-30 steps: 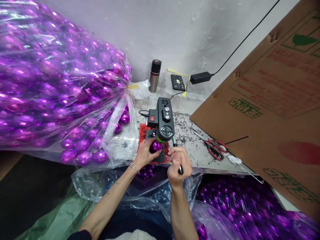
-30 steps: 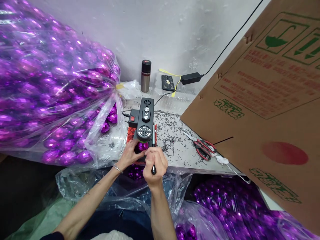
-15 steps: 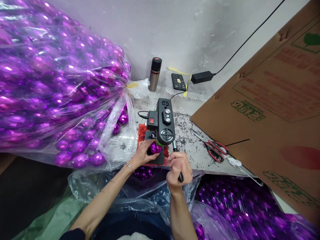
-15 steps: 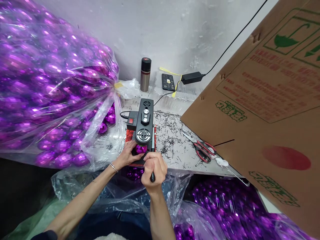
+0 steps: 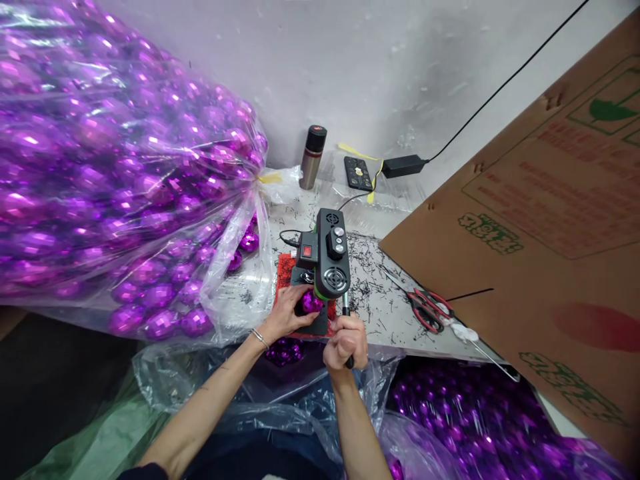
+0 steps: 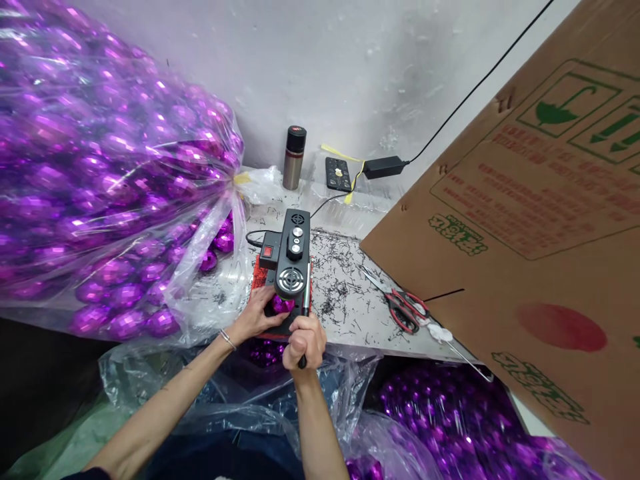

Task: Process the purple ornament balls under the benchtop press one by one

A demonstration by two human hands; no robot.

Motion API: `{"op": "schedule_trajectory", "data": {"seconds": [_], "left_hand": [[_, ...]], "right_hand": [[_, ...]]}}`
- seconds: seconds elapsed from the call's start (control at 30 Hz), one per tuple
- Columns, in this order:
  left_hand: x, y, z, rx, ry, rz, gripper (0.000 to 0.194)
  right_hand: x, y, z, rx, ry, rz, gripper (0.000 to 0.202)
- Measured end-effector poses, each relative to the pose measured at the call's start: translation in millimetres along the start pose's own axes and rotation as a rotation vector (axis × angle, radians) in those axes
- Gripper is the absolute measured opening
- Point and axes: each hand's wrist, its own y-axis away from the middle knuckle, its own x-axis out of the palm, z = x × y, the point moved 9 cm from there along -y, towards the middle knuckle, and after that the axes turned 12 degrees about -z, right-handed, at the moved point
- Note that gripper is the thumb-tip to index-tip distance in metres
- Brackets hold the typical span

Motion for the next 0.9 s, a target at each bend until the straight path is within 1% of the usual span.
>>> {"op": "schedule_trajectory", "data": {"seconds": [0.27,0.43,0.5,0.6,0.77,0.83,0.9], "left_hand": [[-0.5,0.1,-2.5,0.054,0.006,-0.028,0.058],[-1.1,-1.4,-2.2,0.058,0.005,-0.041,0.058],[-1.2,-1.8,-2.5,0.057,0.01,-0.037,0.058],[-1.5,-2.5,-2.5,0.052,0.023,-0.031,0.056],[-0.6,-8.7,-1.2,0.036,0.054,-0.039,0.057],[-0.6,-11.2,-1.9,0.036,0.065,-0.045,0.056],[-1.9,-8.1,-5.0,0.042,0.072,-0.047,0.055]], "right_hand": [[-0.8,3.5,-3.1,0.026,0.015,0.012,0.037],[-0.1,1.4,-1.5,0.005,-0.027,-0.045,0.039],[1.4,0.7,-1.9,0.002,-0.04,-0.044,0.039],[2.3,1.4,-4.1,-0.008,-0.04,-0.021,0.039],[6.8,3.3,1.9,-0.117,-0.02,0.088,0.038],[6.3,-5.6,4.4,-0.082,-0.025,0.071,0.038],[5.3,-21.3,5.8,0.02,-0.021,0.028,0.038]]}}
